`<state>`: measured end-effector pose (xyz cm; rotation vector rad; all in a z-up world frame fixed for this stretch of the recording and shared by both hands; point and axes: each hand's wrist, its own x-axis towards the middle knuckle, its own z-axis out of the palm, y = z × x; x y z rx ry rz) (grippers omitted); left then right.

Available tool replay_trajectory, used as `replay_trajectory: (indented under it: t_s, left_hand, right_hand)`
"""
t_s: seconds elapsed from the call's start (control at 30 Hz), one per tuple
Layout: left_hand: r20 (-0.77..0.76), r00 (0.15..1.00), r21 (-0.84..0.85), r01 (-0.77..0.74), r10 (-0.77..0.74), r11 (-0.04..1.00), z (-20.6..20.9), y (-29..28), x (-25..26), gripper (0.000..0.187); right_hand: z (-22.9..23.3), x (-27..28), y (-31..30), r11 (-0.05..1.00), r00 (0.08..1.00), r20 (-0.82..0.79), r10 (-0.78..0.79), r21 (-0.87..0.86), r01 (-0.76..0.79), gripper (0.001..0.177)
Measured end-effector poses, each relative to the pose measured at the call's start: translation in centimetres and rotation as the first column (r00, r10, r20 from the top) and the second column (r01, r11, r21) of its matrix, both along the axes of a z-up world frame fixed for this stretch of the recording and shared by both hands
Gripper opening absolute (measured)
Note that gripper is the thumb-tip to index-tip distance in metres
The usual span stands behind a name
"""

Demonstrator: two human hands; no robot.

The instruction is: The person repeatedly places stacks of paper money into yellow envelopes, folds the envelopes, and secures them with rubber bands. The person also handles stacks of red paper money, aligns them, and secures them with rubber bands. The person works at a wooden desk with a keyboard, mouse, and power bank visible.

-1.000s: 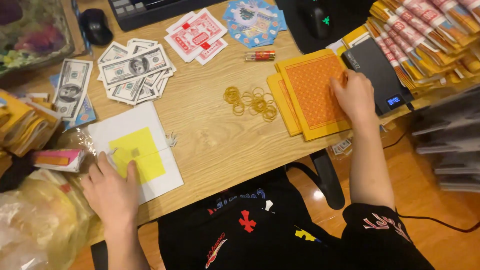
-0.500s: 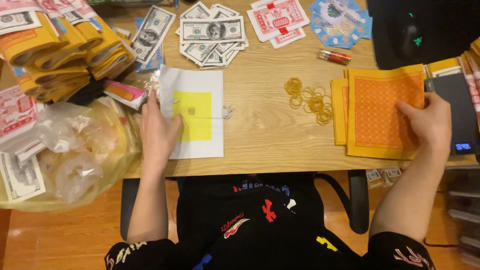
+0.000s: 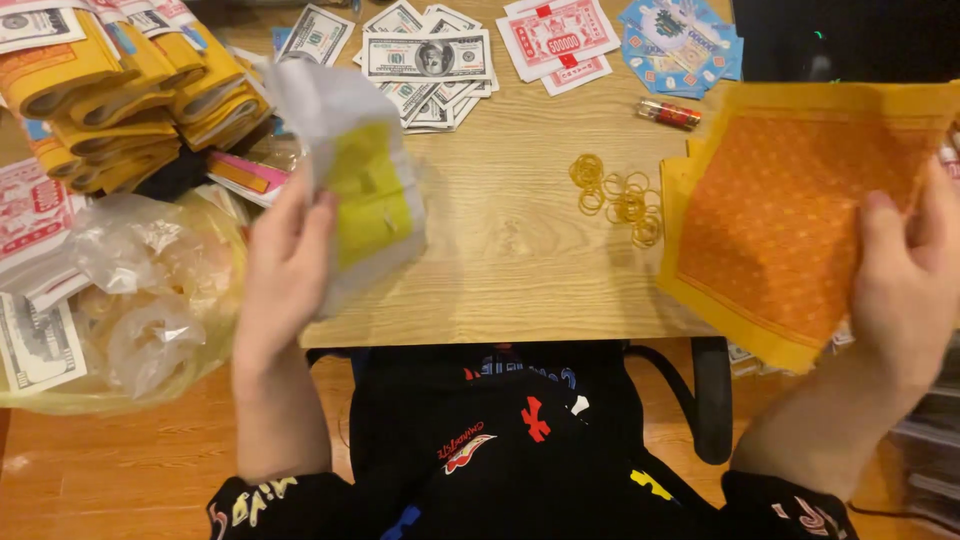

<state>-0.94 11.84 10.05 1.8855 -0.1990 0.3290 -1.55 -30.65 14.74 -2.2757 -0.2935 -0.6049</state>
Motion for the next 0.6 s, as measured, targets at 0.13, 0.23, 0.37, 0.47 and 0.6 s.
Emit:
replay_trajectory:
  t_s: [0.13, 0.23, 0.37, 0.47, 0.6]
  left_hand:
    - [0.085, 0.964, 0.020, 0.253, -0.254, 0.967, 2.5, -8.4, -0.5, 0.065]
    - [0.097, 0.969, 0.302, 0.190, -0.228, 0.934, -0.2, -13.4, -0.4, 0.061]
    - [0.159, 0.956, 0.300, 0.193, -0.248, 0.934, -1.2, -16.2, -0.1, 0.060]
    - [0.238, 0.944, 0.282, 0.157, -0.227, 0.947, -2.2, -16.5, 0.1, 0.060]
    - [0.260, 0.943, 0.294, 0.128, -0.208, 0.947, -2.7, -16.9, 0.3, 0.059]
  right_hand:
    - [-2.0, 0.3, 6.8, 0.999, 0.995, 0.099, -0.007, 0.032, 0.004, 0.045]
    - [-3.6, 0.5, 12.8, 0.964, 0.998, 0.063, 0.010, 0.264, -0.026, 0.038]
    - [-4.9, 1.3, 15.6, 0.914, 0.993, -0.001, 0.114, 0.393, -0.105, 0.041]
    - [-6.4, 1.8, 15.3, 0.892, 0.988, -0.027, 0.152, 0.434, -0.125, 0.043]
    - [-8.4, 2.2, 14.5, 0.868, 0.980, -0.009, 0.199, 0.465, -0.172, 0.045]
